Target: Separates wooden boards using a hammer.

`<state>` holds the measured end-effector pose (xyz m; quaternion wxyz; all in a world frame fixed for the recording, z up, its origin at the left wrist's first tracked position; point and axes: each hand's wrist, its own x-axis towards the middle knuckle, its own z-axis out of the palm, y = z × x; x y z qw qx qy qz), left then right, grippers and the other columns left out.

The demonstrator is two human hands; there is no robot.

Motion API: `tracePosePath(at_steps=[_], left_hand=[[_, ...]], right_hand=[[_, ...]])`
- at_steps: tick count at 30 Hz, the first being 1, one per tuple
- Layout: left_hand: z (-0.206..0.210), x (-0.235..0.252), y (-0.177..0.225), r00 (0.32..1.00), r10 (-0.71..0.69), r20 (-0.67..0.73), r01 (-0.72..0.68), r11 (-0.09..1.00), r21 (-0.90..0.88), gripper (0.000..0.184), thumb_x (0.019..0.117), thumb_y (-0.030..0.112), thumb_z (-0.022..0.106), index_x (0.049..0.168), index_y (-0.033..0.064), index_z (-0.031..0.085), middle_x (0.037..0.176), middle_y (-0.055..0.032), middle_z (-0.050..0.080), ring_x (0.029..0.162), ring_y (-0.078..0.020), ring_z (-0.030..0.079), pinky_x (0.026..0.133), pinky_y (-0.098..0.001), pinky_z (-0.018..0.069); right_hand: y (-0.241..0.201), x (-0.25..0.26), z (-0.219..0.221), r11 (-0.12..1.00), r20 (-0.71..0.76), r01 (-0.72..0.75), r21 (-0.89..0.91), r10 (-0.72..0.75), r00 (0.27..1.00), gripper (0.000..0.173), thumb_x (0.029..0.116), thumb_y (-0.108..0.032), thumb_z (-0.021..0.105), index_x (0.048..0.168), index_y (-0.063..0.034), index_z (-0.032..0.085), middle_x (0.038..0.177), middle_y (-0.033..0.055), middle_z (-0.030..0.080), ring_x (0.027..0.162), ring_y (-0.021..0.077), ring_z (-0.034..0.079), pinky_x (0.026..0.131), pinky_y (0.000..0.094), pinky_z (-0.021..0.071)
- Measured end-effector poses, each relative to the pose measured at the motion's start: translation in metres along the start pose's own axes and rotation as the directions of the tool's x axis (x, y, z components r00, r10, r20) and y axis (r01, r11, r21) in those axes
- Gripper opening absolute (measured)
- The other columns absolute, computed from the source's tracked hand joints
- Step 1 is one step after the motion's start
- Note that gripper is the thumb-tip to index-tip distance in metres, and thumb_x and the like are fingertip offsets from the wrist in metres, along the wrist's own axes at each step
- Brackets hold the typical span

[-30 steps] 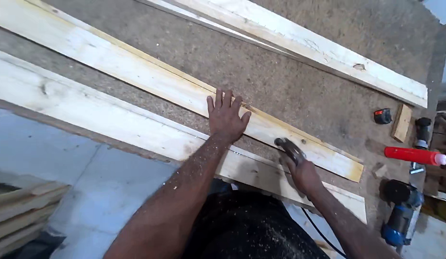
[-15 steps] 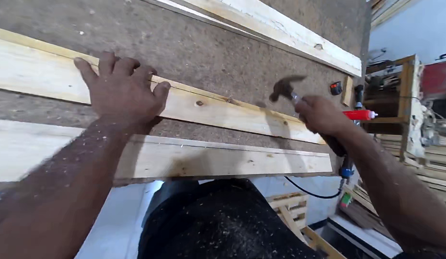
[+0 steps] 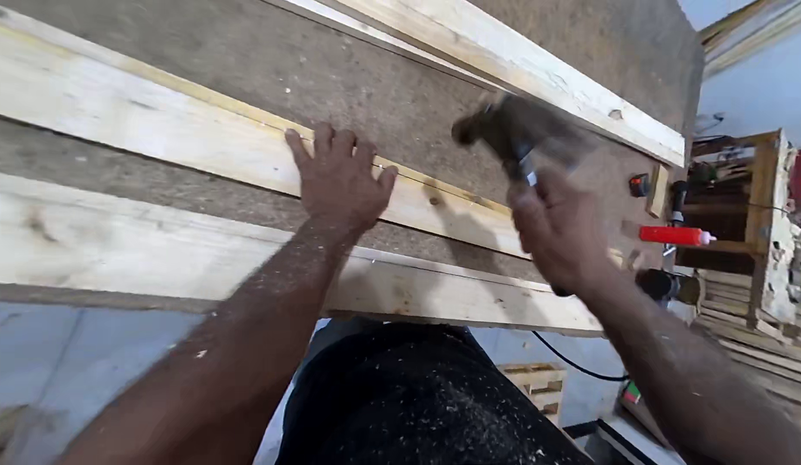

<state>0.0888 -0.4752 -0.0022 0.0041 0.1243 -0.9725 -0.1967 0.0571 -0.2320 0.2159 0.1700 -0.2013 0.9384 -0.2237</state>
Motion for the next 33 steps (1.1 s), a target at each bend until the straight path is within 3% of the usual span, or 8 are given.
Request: tracePosePath(at_steps=[5,13,16,20,24,27,30,33], left_hand=[[0.006,-0.002,0.000,1.000,-0.013,0.008,0.013,1.000,0.008,0.070,0.0958,0.070,0.034,0.127,0.0170,0.067,0.144,-0.0131,0.056,0.151,-0.0414,0.031,0.118,-0.0778,0.0078],[0.007,0.000,0.000,1.000,-0.017,0.006,0.017,1.000,0.017,0.069,0.0968,0.068,0.034,0.125,0.0145,0.068,0.142,-0.0134,0.057,0.150,-0.0406,0.032,0.118,-0.0772,0.0074],[0.005,0.001,-0.002,1.000,-0.022,0.003,0.022,1.000,0.020,0.068,0.0964,0.069,0.036,0.125,0.0163,0.068,0.143,-0.0118,0.058,0.151,-0.0390,0.032,0.119,-0.0761,0.0073],[0.006,0.001,-0.003,1.000,-0.017,-0.021,0.017,1.000,0.014,0.066,0.0966,0.068,0.038,0.124,0.0165,0.069,0.141,-0.0115,0.059,0.150,-0.0392,0.034,0.119,-0.0759,0.0091],[0.006,0.001,0.001,0.999,-0.026,-0.019,0.026,0.999,0.033,0.065,0.0967,0.068,0.037,0.123,0.0173,0.069,0.140,-0.0096,0.060,0.149,-0.0380,0.035,0.119,-0.0752,0.0098],[0.006,0.001,0.002,0.999,-0.024,-0.031,0.026,0.998,0.051,0.067,0.0964,0.069,0.036,0.123,0.0174,0.069,0.140,-0.0092,0.060,0.148,-0.0369,0.036,0.120,-0.0741,0.0103],[0.008,-0.001,0.001,0.999,-0.028,-0.042,0.030,0.998,0.051,0.067,0.0955,0.070,0.035,0.124,0.0197,0.069,0.141,-0.0073,0.060,0.150,-0.0356,0.034,0.120,-0.0733,0.0099],[0.006,0.005,0.003,0.998,-0.038,-0.052,0.042,0.996,0.078,0.066,0.0960,0.068,0.034,0.124,0.0202,0.069,0.141,-0.0071,0.060,0.150,-0.0352,0.035,0.120,-0.0727,0.0119]], right_hand=[[0.033,-0.005,0.037,0.801,0.547,-0.254,-0.543,0.566,0.616,0.051,0.1069,-0.051,0.043,0.098,-0.0059,0.065,0.083,0.0145,0.065,0.079,0.0324,0.069,0.069,0.0561,0.0566],[-0.021,-0.003,0.011,0.999,-0.047,-0.026,-0.033,0.024,0.999,0.054,0.1061,-0.060,0.034,0.094,-0.0160,0.061,0.060,-0.0054,0.057,0.047,0.0099,0.057,0.040,0.0351,0.0513],[0.025,-0.029,0.059,0.968,0.113,-0.220,-0.120,0.233,0.966,0.062,0.1059,-0.062,0.032,0.094,-0.0085,0.061,0.060,0.0046,0.057,0.048,0.0196,0.059,0.045,0.0438,0.0536],[0.033,-0.013,0.030,0.796,0.477,-0.372,-0.477,0.590,0.651,0.060,0.1058,-0.059,0.040,0.092,-0.0057,0.065,0.073,0.0137,0.063,0.065,0.0302,0.066,0.060,0.0537,0.0559],[-0.001,-0.009,-0.004,0.951,0.135,-0.291,-0.109,0.304,0.943,0.058,0.1040,-0.065,0.035,0.090,-0.0152,0.061,0.059,-0.0001,0.057,0.048,0.0167,0.059,0.044,0.0409,0.0527],[0.014,-0.012,0.034,0.993,-0.117,-0.103,0.063,0.110,0.987,0.062,0.1059,-0.063,0.030,0.099,-0.0109,0.061,0.060,-0.0009,0.057,0.046,0.0150,0.058,0.041,0.0405,0.0531],[0.042,-0.016,0.052,0.905,0.404,-0.365,-0.219,0.425,0.810,0.061,0.1070,-0.058,0.036,0.096,-0.0035,0.061,0.072,0.0136,0.061,0.064,0.0297,0.065,0.060,0.0520,0.0561],[0.026,0.006,0.012,0.872,0.601,-0.266,-0.410,0.478,0.640,0.060,0.1067,-0.057,0.039,0.091,-0.0057,0.064,0.074,0.0132,0.062,0.066,0.0290,0.066,0.060,0.0517,0.0560]])
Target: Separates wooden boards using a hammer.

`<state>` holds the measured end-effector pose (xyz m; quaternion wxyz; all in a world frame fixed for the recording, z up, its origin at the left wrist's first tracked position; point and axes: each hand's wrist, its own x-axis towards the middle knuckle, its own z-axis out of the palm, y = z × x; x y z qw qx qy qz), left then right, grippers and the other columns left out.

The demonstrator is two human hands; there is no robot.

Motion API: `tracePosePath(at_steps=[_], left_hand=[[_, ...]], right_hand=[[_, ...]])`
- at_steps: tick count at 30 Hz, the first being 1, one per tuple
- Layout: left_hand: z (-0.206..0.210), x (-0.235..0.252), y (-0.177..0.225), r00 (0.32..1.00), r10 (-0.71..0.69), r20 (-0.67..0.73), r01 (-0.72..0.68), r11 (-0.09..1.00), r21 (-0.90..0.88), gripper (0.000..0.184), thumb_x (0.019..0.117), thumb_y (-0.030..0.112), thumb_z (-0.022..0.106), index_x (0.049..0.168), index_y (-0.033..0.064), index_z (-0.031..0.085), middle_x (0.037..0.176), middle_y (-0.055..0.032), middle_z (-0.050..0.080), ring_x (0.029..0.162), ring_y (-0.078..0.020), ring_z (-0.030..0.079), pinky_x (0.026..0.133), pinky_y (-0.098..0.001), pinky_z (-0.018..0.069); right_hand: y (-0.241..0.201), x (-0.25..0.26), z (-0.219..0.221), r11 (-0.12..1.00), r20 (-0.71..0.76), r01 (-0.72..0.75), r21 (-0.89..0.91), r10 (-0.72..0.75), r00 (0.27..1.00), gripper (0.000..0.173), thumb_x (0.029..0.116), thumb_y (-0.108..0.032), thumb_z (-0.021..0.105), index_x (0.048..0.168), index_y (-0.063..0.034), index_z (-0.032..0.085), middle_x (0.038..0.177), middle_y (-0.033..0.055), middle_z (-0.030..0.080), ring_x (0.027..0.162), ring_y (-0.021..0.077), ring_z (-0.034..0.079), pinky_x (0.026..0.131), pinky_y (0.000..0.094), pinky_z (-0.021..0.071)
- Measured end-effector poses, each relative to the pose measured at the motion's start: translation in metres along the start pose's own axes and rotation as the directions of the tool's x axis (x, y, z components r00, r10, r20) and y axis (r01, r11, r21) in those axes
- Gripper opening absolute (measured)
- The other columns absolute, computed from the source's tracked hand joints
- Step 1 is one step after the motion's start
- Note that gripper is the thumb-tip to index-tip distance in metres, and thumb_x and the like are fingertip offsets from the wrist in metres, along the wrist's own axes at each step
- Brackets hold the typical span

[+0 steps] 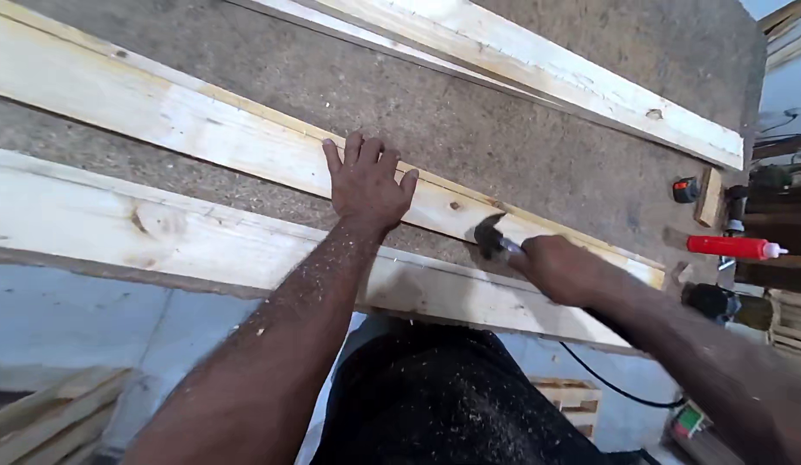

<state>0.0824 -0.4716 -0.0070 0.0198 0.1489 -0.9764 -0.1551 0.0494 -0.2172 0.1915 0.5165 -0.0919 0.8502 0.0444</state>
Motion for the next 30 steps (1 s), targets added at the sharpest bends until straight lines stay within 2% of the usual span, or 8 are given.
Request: tracePosePath(at_steps=[3,6,11,14,19,23,28,30], left_hand=[[-0.002,-0.005,0.003,1.000,-0.002,0.030,0.002,1.000,0.005,0.065,0.0960,0.067,0.034,0.123,0.0195,0.069,0.140,-0.0074,0.061,0.148,-0.0355,0.038,0.119,-0.0729,0.0137],[0.000,-0.002,0.001,1.000,-0.010,0.011,0.010,1.000,0.013,0.066,0.0952,0.069,0.034,0.123,0.0211,0.069,0.141,-0.0056,0.060,0.149,-0.0341,0.037,0.120,-0.0721,0.0127],[0.006,-0.007,-0.001,1.000,0.003,-0.031,-0.003,1.000,0.015,0.067,0.0955,0.070,0.032,0.124,0.0221,0.069,0.142,-0.0055,0.059,0.150,-0.0348,0.036,0.120,-0.0721,0.0126],[0.004,-0.004,-0.001,1.000,-0.011,0.021,0.011,1.000,0.021,0.067,0.0953,0.070,0.032,0.122,0.0218,0.070,0.142,-0.0053,0.061,0.149,-0.0340,0.037,0.121,-0.0714,0.0131],[0.002,-0.004,0.000,1.000,-0.024,0.015,0.024,1.000,0.020,0.066,0.0949,0.070,0.034,0.123,0.0229,0.070,0.141,-0.0044,0.061,0.149,-0.0322,0.037,0.122,-0.0701,0.0127],[0.002,-0.008,0.001,1.000,-0.026,-0.008,0.026,1.000,0.017,0.064,0.0957,0.068,0.035,0.123,0.0222,0.070,0.140,-0.0047,0.061,0.149,-0.0315,0.037,0.122,-0.0698,0.0126],[0.002,-0.008,0.002,0.999,-0.029,0.025,0.028,0.998,0.052,0.063,0.0960,0.067,0.035,0.123,0.0231,0.070,0.141,-0.0042,0.061,0.149,-0.0314,0.038,0.121,-0.0698,0.0136],[0.002,-0.004,0.001,1.000,-0.017,0.002,0.017,0.998,0.057,0.062,0.0965,0.067,0.036,0.123,0.0231,0.071,0.140,-0.0051,0.062,0.148,-0.0324,0.039,0.121,-0.0705,0.0146]], right_hand=[[-0.015,-0.039,-0.026,0.976,-0.336,0.182,0.123,-0.132,0.932,0.058,0.1061,-0.060,0.037,0.089,-0.0108,0.061,0.063,0.0051,0.057,0.053,0.0208,0.061,0.049,0.0444,0.0538],[-0.019,-0.017,0.003,0.891,-0.708,0.414,0.188,-0.169,0.686,0.056,0.1060,-0.060,0.033,0.094,-0.0127,0.058,0.058,-0.0020,0.054,0.046,0.0132,0.057,0.041,0.0376,0.0512],[0.006,0.010,0.030,0.999,-0.015,0.021,-0.040,-0.022,1.000,0.060,0.1070,-0.056,0.039,0.092,-0.0048,0.065,0.081,0.0141,0.064,0.079,0.0317,0.068,0.069,0.0547,0.0560],[-0.003,-0.030,0.002,0.993,-0.172,0.099,-0.061,-0.108,0.979,0.058,0.1063,-0.059,0.038,0.087,-0.0096,0.062,0.069,0.0093,0.058,0.064,0.0271,0.063,0.056,0.0501,0.0528],[0.013,-0.002,0.057,0.786,-0.867,0.612,0.090,-0.240,0.436,0.055,0.1081,-0.053,0.035,0.104,-0.0069,0.063,0.065,-0.0014,0.060,0.051,0.0114,0.060,0.046,0.0367,0.0554],[0.046,0.039,0.114,0.966,-0.404,0.181,0.183,-0.094,0.910,0.055,0.1052,-0.058,0.041,0.108,-0.0078,0.063,0.079,0.0133,0.066,0.074,0.0327,0.070,0.066,0.0571,0.0571],[0.034,0.023,0.113,0.942,-0.722,0.328,0.077,-0.174,0.669,0.063,0.1045,-0.062,0.034,0.103,-0.0087,0.067,0.067,0.0058,0.063,0.056,0.0225,0.065,0.048,0.0464,0.0541],[0.030,0.040,0.125,0.948,-0.638,0.264,0.177,-0.094,0.764,0.062,0.1045,-0.061,0.038,0.110,-0.0071,0.068,0.074,0.0106,0.068,0.065,0.0279,0.069,0.058,0.0524,0.0583]])
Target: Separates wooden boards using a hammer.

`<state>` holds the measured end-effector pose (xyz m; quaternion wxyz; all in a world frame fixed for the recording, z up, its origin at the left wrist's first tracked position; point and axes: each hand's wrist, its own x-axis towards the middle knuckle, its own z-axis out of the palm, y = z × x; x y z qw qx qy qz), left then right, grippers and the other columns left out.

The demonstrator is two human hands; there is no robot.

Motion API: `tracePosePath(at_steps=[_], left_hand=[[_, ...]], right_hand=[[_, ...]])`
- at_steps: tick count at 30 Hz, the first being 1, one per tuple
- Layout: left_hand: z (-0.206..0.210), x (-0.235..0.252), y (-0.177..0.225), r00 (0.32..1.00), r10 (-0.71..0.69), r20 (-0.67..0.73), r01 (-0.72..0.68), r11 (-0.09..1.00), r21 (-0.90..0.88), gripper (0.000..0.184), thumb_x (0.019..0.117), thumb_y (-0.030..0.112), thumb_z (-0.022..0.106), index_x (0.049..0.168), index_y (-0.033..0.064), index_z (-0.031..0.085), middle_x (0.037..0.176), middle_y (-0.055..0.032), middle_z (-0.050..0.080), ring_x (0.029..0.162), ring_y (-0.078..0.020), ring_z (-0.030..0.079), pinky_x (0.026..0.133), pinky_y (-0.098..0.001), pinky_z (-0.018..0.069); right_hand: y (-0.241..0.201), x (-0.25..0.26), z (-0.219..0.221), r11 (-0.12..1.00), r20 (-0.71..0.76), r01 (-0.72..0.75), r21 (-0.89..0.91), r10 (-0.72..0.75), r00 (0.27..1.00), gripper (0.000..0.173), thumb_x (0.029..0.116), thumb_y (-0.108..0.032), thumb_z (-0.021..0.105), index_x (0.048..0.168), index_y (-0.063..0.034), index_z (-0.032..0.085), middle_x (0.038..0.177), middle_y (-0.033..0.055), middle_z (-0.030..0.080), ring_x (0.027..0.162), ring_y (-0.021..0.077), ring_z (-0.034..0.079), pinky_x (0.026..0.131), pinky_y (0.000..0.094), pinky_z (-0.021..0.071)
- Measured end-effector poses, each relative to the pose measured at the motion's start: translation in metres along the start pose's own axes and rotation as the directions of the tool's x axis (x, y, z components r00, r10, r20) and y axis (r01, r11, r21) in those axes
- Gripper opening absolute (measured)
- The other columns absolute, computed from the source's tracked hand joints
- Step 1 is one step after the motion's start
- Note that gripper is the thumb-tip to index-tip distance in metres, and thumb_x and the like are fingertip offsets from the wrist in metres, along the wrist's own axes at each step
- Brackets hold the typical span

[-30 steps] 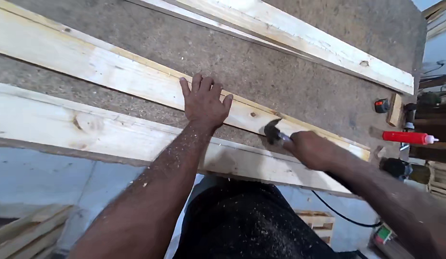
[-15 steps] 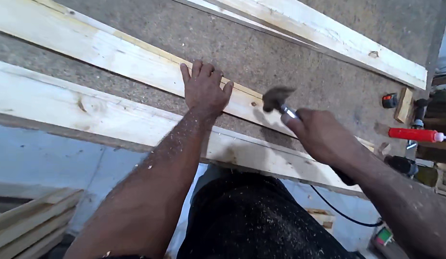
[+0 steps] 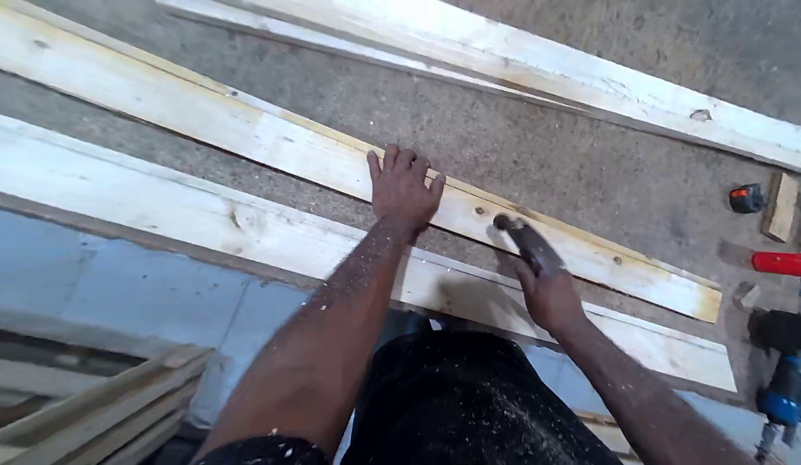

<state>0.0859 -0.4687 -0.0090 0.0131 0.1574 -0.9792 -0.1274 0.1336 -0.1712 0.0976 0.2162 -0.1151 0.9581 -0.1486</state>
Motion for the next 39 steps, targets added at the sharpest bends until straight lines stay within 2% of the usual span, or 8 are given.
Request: tracePosePath(at_steps=[6,13,19,22,25,31,35,39], left_hand=[[-0.034,0.009,-0.048,0.991,0.103,0.088,-0.065,0.931,-0.359,0.059,0.1055,0.053,0.043,0.150,0.0145,0.051,0.158,-0.0132,0.046,0.150,-0.0329,0.038,0.123,-0.0575,0.0286],[-0.064,0.047,-0.195,0.993,0.053,0.107,-0.053,0.999,0.005,0.085,0.0882,0.083,0.037,0.143,0.0210,0.057,0.159,-0.0163,0.043,0.153,-0.0464,0.024,0.117,-0.0774,0.0157],[-0.043,0.034,-0.201,0.992,0.073,-0.098,-0.078,0.995,-0.056,0.076,0.0916,0.078,0.033,0.136,0.0241,0.063,0.149,-0.0091,0.054,0.153,-0.0411,0.028,0.118,-0.0751,0.0126],[-0.046,0.034,-0.200,0.995,0.061,-0.082,-0.068,0.994,-0.080,0.077,0.0915,0.078,0.033,0.136,0.0233,0.063,0.150,-0.0091,0.054,0.154,-0.0405,0.027,0.119,-0.0748,0.0111],[-0.043,0.033,-0.202,0.988,0.068,-0.139,-0.083,0.991,-0.102,0.075,0.0922,0.076,0.034,0.135,0.0225,0.064,0.148,-0.0103,0.055,0.153,-0.0414,0.028,0.119,-0.0746,0.0119],[-0.047,0.036,-0.199,0.998,0.051,-0.047,-0.055,0.995,-0.082,0.074,0.0918,0.077,0.034,0.135,0.0236,0.063,0.149,-0.0081,0.054,0.153,-0.0398,0.027,0.119,-0.0746,0.0106],[-0.048,0.034,-0.198,0.996,0.055,-0.064,-0.060,0.995,-0.078,0.073,0.0920,0.076,0.035,0.134,0.0240,0.064,0.147,-0.0080,0.056,0.153,-0.0391,0.029,0.119,-0.0736,0.0116],[-0.046,0.038,-0.199,0.996,0.060,-0.065,-0.064,0.996,-0.068,0.075,0.0914,0.077,0.033,0.132,0.0231,0.065,0.145,-0.0081,0.058,0.150,-0.0401,0.033,0.118,-0.0745,0.0148]], right_hand=[[-0.013,0.019,-0.003,0.963,0.299,-0.226,-0.144,0.260,0.918,0.061,0.1036,-0.063,0.041,0.109,-0.0060,0.064,0.082,0.0150,0.067,0.077,0.0336,0.070,0.070,0.0566,0.0574],[-0.139,0.047,-0.058,0.959,0.365,-0.091,-0.270,0.189,0.911,0.057,0.1043,-0.061,0.042,0.090,-0.0094,0.064,0.071,0.0100,0.061,0.066,0.0292,0.066,0.059,0.0524,0.0555],[-0.216,0.066,-0.050,0.993,-0.041,0.107,-0.040,-0.108,0.993,0.062,0.1042,-0.065,0.030,0.092,-0.0128,0.060,0.059,-0.0013,0.052,0.048,0.0142,0.055,0.043,0.0376,0.0479],[-0.191,0.063,-0.032,0.954,0.369,-0.144,-0.262,0.237,0.899,0.057,0.1076,-0.054,0.038,0.095,-0.0039,0.063,0.074,0.0143,0.063,0.067,0.0305,0.068,0.061,0.0535,0.0574],[-0.203,0.072,-0.055,0.892,0.462,-0.147,-0.427,0.355,0.812,0.056,0.1073,-0.053,0.041,0.094,-0.0052,0.066,0.079,0.0148,0.065,0.075,0.0323,0.069,0.068,0.0555,0.0570],[-0.230,0.069,-0.060,0.985,-0.103,0.173,0.023,-0.170,0.980,0.057,0.1062,-0.060,0.030,0.093,-0.0132,0.060,0.057,-0.0024,0.054,0.045,0.0132,0.056,0.040,0.0389,0.0504],[-0.180,0.058,-0.032,0.941,0.405,-0.132,-0.313,0.258,0.877,0.059,0.1074,-0.056,0.037,0.097,-0.0038,0.064,0.077,0.0153,0.064,0.071,0.0325,0.069,0.065,0.0553,0.0575],[-0.211,0.061,-0.087,0.937,0.371,-0.092,-0.338,0.222,0.902,0.060,0.1058,-0.060,0.038,0.089,-0.0083,0.064,0.069,0.0107,0.059,0.063,0.0282,0.064,0.057,0.0518,0.0539]])
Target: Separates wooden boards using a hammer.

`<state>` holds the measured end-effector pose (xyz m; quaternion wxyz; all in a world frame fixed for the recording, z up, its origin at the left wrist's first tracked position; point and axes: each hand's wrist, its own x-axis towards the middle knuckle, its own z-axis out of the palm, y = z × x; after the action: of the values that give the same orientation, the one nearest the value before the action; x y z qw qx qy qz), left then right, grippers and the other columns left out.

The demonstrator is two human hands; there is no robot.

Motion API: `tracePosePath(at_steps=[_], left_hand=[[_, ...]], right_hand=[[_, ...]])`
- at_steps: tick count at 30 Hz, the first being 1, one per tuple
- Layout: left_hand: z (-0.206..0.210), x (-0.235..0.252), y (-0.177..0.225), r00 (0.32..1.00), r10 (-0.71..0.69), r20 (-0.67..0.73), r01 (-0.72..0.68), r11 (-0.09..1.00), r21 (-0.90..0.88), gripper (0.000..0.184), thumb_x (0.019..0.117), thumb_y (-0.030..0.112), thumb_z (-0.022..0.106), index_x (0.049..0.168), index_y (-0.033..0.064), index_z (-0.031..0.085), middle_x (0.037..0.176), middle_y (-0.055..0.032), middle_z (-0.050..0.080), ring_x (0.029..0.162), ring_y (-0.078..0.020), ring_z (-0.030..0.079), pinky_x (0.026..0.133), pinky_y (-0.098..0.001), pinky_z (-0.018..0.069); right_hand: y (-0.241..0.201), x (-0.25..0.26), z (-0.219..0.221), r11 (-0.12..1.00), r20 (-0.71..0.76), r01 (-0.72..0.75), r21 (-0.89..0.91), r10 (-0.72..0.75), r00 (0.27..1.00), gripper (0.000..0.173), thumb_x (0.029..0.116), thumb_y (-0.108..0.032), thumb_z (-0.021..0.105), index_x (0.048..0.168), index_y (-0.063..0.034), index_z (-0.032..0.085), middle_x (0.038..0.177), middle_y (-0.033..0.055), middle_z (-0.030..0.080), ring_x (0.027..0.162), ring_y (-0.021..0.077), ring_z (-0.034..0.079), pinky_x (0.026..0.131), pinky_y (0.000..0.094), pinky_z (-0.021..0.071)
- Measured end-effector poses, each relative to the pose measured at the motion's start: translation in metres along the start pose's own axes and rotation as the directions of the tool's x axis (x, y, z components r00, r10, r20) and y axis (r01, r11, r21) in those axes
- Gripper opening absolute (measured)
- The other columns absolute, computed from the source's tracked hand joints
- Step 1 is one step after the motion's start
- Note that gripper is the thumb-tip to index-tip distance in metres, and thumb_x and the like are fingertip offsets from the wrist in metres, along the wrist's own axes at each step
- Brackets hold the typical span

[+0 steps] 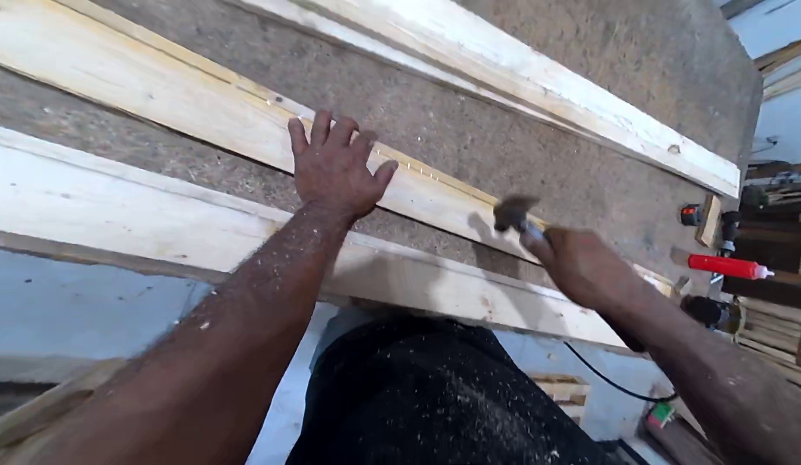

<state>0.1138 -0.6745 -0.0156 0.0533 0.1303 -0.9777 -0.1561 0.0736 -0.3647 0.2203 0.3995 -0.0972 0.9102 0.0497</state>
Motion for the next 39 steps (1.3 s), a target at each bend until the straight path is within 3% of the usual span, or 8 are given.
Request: tracePosePath(at_steps=[3,5,9,14,20,26,32,39], left_hand=[[-0.002,0.001,0.003,1.000,-0.011,0.010,0.011,1.000,0.003,0.074,0.0911,0.077,0.034,0.132,0.0234,0.065,0.145,-0.0079,0.057,0.151,-0.0390,0.032,0.119,-0.0740,0.0133],[-0.002,0.000,0.003,1.000,-0.011,0.009,0.011,1.000,0.025,0.074,0.0909,0.077,0.034,0.132,0.0235,0.065,0.145,-0.0081,0.057,0.150,-0.0388,0.033,0.118,-0.0737,0.0146],[-0.006,-0.002,0.005,0.999,-0.022,0.036,0.021,0.999,0.026,0.074,0.0916,0.076,0.034,0.133,0.0223,0.064,0.146,-0.0085,0.056,0.151,-0.0393,0.032,0.119,-0.0731,0.0139],[-0.005,-0.002,0.006,0.997,-0.048,0.058,0.044,0.997,0.057,0.073,0.0915,0.076,0.035,0.133,0.0237,0.065,0.148,-0.0079,0.056,0.151,-0.0381,0.033,0.120,-0.0724,0.0159],[-0.001,0.003,0.000,0.999,-0.042,0.019,0.040,0.997,0.066,0.063,0.0961,0.067,0.035,0.134,0.0267,0.065,0.147,-0.0047,0.057,0.151,-0.0347,0.034,0.120,-0.0708,0.0162],[-0.002,0.001,0.000,0.999,-0.035,0.036,0.035,0.999,0.010,0.057,0.0987,0.061,0.039,0.135,0.0257,0.064,0.149,-0.0047,0.055,0.153,-0.0350,0.030,0.121,-0.0713,0.0127],[-0.006,0.007,-0.003,0.997,-0.022,0.074,0.025,0.999,-0.041,0.057,0.1000,0.059,0.038,0.137,0.0243,0.064,0.150,-0.0071,0.054,0.153,-0.0377,0.029,0.120,-0.0722,0.0138],[-0.006,0.002,-0.004,0.995,-0.010,0.097,0.019,0.995,-0.095,0.055,0.1000,0.057,0.040,0.136,0.0223,0.064,0.152,-0.0084,0.053,0.154,-0.0391,0.027,0.120,-0.0732,0.0127]], right_hand=[[0.000,0.004,0.017,0.909,-0.591,0.377,0.177,-0.208,0.779,0.055,0.1065,-0.059,0.031,0.091,-0.0145,0.060,0.059,-0.0045,0.055,0.047,0.0102,0.056,0.042,0.0350,0.0501],[0.025,0.027,0.076,0.829,-0.701,0.536,0.158,-0.288,0.653,0.058,0.1089,-0.050,0.029,0.112,-0.0029,0.062,0.070,0.0030,0.063,0.056,0.0160,0.062,0.051,0.0414,0.0578],[0.075,0.035,0.138,0.984,-0.144,0.062,0.169,-0.038,0.989,0.058,0.1055,-0.059,0.038,0.101,-0.0082,0.067,0.074,0.0105,0.065,0.070,0.0292,0.068,0.064,0.0541,0.0570],[0.070,0.034,0.134,0.950,-0.490,0.283,0.128,-0.188,0.851,0.060,0.1050,-0.052,0.036,0.112,-0.0043,0.071,0.073,0.0100,0.069,0.062,0.0259,0.069,0.057,0.0500,0.0579],[-0.008,0.036,0.045,0.986,-0.044,0.059,0.156,-0.053,0.998,0.059,0.1056,-0.059,0.040,0.091,-0.0079,0.064,0.070,0.0113,0.061,0.066,0.0297,0.065,0.060,0.0539,0.0550],[-0.121,0.040,0.016,0.861,-0.456,0.436,0.261,-0.289,0.842,0.055,0.1058,-0.060,0.033,0.092,-0.0132,0.060,0.059,-0.0010,0.052,0.048,0.0144,0.054,0.043,0.0379,0.0480],[-0.143,0.043,-0.010,0.994,0.188,0.032,-0.105,-0.012,0.982,0.061,0.1075,-0.057,0.037,0.092,-0.0053,0.066,0.078,0.0144,0.064,0.073,0.0312,0.068,0.066,0.0546,0.0565],[-0.149,0.032,0.020,0.936,-0.508,0.316,0.153,-0.200,0.838,0.067,0.1071,-0.062,0.019,0.096,-0.0102,0.060,0.059,0.0017,0.059,0.044,0.0178,0.058,0.038,0.0431,0.0504]])
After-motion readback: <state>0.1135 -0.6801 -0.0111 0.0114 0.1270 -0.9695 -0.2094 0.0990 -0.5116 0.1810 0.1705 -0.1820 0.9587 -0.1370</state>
